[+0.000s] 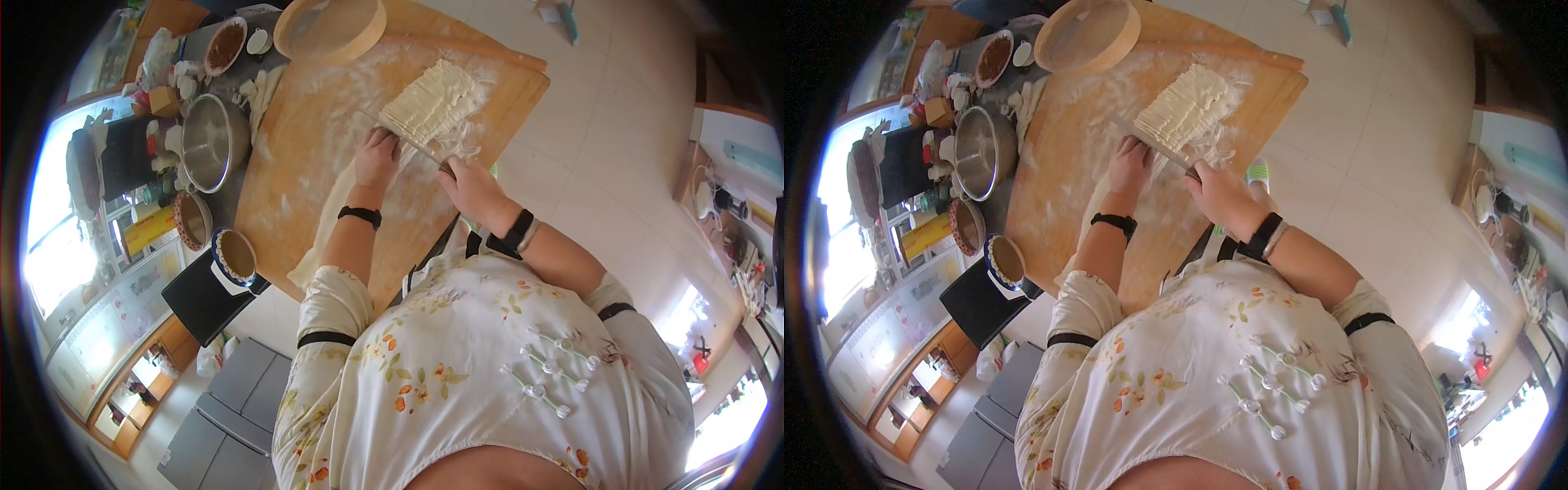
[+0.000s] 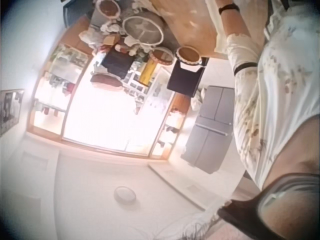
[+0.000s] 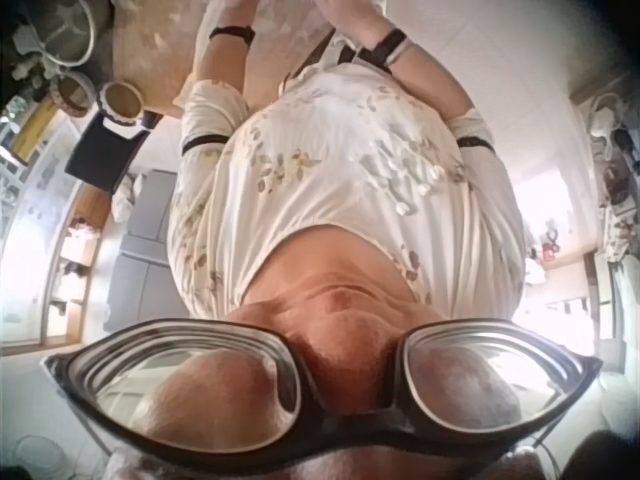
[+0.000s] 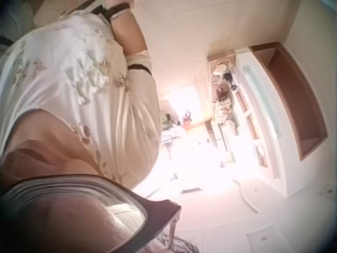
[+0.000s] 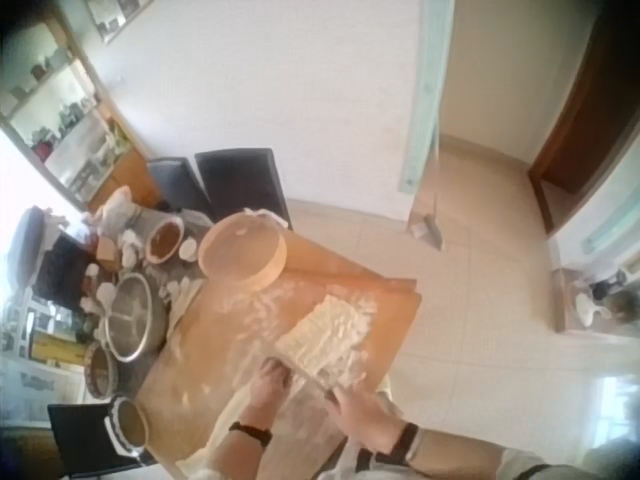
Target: The person takes a bowl of flour and pours some onto a wooden board. They then take a sheet of dough, spread it on the board, and fold it multiple times before cutting it into strips with a knife.
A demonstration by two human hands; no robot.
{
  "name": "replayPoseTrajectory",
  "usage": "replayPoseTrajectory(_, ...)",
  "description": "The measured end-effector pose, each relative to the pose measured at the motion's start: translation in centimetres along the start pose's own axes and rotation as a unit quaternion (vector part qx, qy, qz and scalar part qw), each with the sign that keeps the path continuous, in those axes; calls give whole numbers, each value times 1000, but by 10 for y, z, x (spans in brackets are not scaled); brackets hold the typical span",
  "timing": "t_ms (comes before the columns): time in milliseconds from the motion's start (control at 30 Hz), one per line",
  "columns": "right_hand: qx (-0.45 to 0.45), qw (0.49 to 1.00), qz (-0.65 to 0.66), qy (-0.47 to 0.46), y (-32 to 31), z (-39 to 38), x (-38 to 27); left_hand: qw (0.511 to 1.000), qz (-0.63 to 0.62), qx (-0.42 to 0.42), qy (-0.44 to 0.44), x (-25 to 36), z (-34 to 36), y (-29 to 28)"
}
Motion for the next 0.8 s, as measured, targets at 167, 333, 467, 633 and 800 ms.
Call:
replayPoseTrajectory(167, -13, 1000, -15, 18, -2, -8, -1, 1000, 28, -1, 2, 2, -1, -1)
replayPoseTrajectory(333, -11, 999, -11, 28, 3, 13, 2, 1000, 7, 1, 1, 3, 3, 1)
replayPoseTrajectory(467, 3, 1000, -8, -3, 6, 31, 17, 1000, 7, -8, 7, 4, 3, 0)
replayPoseTrajectory(633, 16, 999, 5, -38, 2, 6, 16, 1000, -15, 23, 9, 3, -5, -1)
replayPoseTrajectory(800, -25, 999, -31, 22, 0, -5, 1, 1000, -4, 8, -2, 1, -7, 0)
Point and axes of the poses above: each hand's wrist, its own z-axis towards the middle knuckle, its own y-axis out of the palm, x = y × z, the point moved 4 cm from there along z, towards the middle knuckle, and after that the axes turned 12 degrees about -x, right-handed, at the moved point
